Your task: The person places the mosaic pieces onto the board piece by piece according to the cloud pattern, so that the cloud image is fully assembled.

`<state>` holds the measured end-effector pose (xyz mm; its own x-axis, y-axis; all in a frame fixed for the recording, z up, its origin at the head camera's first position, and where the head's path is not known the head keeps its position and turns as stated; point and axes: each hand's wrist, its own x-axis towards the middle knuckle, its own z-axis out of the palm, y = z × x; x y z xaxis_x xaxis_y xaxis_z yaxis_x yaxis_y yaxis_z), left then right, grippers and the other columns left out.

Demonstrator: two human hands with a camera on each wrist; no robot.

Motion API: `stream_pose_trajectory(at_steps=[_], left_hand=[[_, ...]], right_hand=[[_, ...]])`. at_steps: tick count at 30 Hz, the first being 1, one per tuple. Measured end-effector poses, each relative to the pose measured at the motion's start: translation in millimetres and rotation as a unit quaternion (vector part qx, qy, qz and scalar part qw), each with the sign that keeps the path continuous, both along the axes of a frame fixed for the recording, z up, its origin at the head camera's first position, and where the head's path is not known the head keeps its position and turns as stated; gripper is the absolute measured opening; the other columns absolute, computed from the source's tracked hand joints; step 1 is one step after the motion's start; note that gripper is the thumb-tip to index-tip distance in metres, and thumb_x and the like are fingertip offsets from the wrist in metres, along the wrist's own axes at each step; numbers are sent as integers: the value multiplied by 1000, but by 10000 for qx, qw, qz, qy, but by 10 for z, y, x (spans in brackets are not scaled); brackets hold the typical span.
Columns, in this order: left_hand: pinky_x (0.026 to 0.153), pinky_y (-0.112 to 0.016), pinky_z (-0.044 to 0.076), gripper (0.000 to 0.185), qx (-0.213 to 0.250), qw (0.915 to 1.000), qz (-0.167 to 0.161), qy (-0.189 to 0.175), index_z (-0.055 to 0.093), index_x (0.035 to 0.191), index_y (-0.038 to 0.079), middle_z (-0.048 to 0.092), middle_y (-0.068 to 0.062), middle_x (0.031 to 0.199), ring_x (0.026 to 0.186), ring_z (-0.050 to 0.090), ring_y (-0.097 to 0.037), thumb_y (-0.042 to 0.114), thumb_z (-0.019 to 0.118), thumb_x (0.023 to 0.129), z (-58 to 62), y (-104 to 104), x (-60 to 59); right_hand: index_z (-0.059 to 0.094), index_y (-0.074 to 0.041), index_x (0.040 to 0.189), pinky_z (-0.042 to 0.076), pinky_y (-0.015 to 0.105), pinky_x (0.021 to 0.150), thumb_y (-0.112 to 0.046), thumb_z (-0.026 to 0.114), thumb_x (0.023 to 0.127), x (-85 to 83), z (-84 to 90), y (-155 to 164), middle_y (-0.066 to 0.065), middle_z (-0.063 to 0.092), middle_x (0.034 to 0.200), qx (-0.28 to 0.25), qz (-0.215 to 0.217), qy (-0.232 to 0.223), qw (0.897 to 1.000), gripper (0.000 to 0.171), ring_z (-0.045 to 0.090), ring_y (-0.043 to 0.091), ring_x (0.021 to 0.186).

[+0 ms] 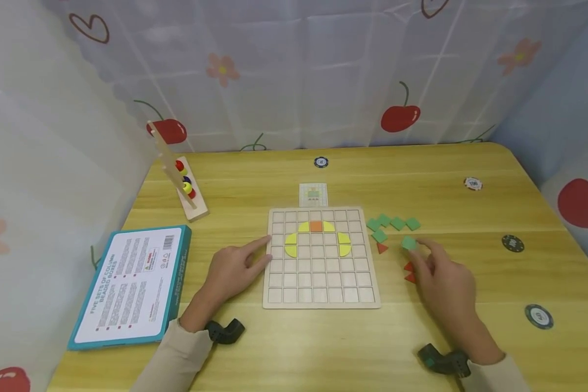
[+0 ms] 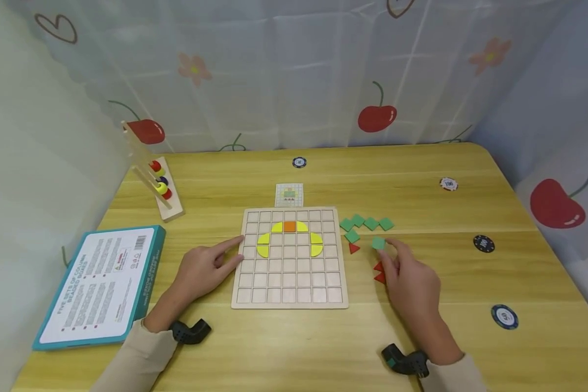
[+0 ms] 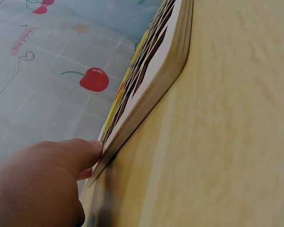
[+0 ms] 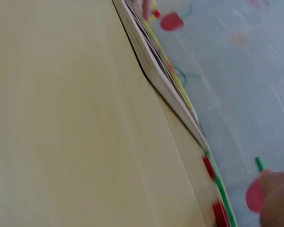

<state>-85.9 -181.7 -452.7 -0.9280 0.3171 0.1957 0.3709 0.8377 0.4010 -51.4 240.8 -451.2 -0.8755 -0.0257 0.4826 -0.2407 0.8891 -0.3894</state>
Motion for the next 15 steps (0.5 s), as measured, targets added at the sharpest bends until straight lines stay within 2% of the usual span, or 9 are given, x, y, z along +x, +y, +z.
stream_pose_trajectory(at_steps=[3, 6, 9, 15], left_hand=[[47, -26, 22, 45, -24, 10000, -3, 25, 67, 138, 24, 33, 14, 49, 44, 24, -3, 44, 66, 99, 16, 9, 2], [47, -26, 22, 45, -16, 10000, -8, -4, 67, 138, 23, 33, 13, 49, 44, 24, -3, 44, 66, 99, 27, 14, 3], [47, -25, 22, 45, -22, 10000, -7, -44, 67, 138, 22, 34, 13, 50, 44, 24, -3, 44, 66, 99, 31, 15, 5], [47, -25, 23, 45, 14, 10000, -2, -21, 67, 138, 22, 34, 13, 50, 43, 24, -3, 43, 66, 99, 14, 6, 10]], right_hand=[[68, -5, 120, 22, 23, 38, -16, 78, 89, -5, -15, -180, -7, 49, 58, -52, 380, 732, 9966, 35, 26, -2, 42], [70, -7, 120, 21, 21, 40, -16, 79, 85, -1, -28, -406, -9, 47, 59, -19, 912, 867, 9921, 37, 26, -2, 45], [69, -9, 123, 21, 21, 42, -16, 81, 86, -11, -2, -632, -11, 43, 60, 32, 1307, 428, 9905, 39, 26, 0, 47], [66, -15, 128, 25, 25, 45, -26, 76, 94, -179, 123, -1053, -12, 40, 60, -111, 1500, -783, 9855, 38, 30, 5, 46]])
